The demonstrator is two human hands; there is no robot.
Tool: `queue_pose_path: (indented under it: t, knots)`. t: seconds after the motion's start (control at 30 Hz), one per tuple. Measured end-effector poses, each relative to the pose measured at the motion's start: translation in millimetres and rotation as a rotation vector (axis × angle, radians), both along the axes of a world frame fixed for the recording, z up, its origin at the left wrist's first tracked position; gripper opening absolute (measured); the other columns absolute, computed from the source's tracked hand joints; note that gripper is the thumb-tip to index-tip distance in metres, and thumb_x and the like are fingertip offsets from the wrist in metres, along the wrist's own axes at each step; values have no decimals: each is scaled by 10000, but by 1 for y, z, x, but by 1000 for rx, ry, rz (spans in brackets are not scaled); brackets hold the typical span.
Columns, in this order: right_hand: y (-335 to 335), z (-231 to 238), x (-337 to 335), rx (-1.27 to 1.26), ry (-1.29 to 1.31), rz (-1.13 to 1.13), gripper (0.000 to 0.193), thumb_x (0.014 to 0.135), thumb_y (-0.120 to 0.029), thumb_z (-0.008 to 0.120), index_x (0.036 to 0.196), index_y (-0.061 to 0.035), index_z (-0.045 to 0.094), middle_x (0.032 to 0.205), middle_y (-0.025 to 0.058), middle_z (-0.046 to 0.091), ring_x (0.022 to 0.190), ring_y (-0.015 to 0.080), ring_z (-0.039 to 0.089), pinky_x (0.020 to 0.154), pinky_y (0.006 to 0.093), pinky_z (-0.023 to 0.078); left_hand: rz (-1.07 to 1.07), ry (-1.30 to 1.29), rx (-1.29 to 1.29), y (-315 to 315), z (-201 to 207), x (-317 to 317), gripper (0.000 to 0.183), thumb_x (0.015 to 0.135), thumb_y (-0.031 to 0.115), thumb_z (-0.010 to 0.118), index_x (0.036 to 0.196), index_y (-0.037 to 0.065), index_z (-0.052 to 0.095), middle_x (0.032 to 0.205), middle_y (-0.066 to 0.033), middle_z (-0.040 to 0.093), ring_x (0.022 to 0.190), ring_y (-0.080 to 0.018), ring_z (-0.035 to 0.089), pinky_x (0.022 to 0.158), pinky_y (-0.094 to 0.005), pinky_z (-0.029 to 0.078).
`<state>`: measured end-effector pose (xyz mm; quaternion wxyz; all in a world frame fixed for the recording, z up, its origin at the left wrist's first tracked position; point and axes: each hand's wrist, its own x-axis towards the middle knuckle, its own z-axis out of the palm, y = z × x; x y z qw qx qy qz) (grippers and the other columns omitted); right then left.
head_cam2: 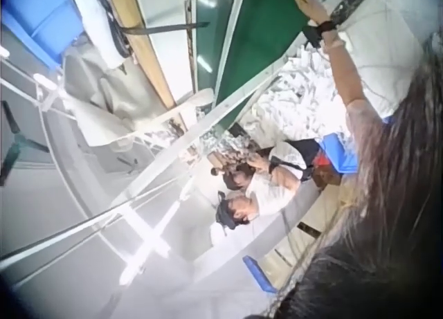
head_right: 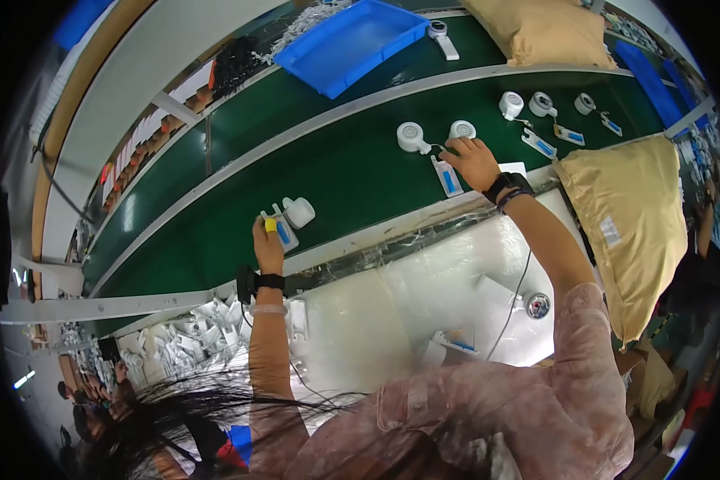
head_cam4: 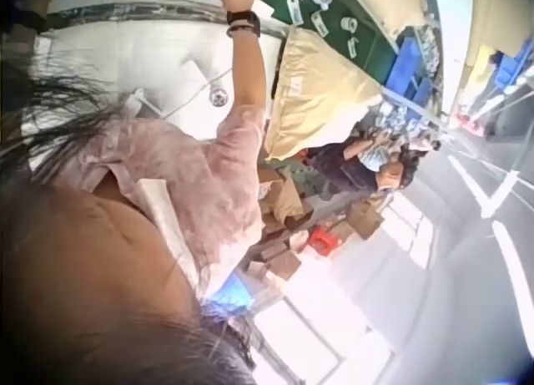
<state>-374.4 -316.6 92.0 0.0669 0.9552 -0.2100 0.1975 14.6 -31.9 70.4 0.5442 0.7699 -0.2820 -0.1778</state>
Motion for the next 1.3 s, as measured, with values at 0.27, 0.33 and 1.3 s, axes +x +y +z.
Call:
queue_pose_path:
  t: [0.27,0.33,1.3]
  knots:
    - [-48,-24,40,-180,204,117,136,804,-188,607,861,-114,707,1225,74,561,1217,256,477,967,396,412,-29,-684,152,36,-11,-55,501,809,5,646,1283,6,483,1287,-200,492,1226,-371,444,1007,-402,379]
    - [-49,-13,45,-156,201,155,107,775,-185,640,787,-104,709,1192,83,573,1182,264,499,973,397,415,-105,-448,110,55,-15,-90,459,827,-27,611,1270,40,510,1276,-173,510,1224,-313,464,921,-328,436]
    - [292,125,-57,1417,-422,229,223,801,5,734,935,-8,556,793,26,585,730,96,567,615,244,468,-654,487,-64,142,149,-259,345,846,-88,536,1181,-10,494,1028,-100,626,924,-170,631,851,-303,498]
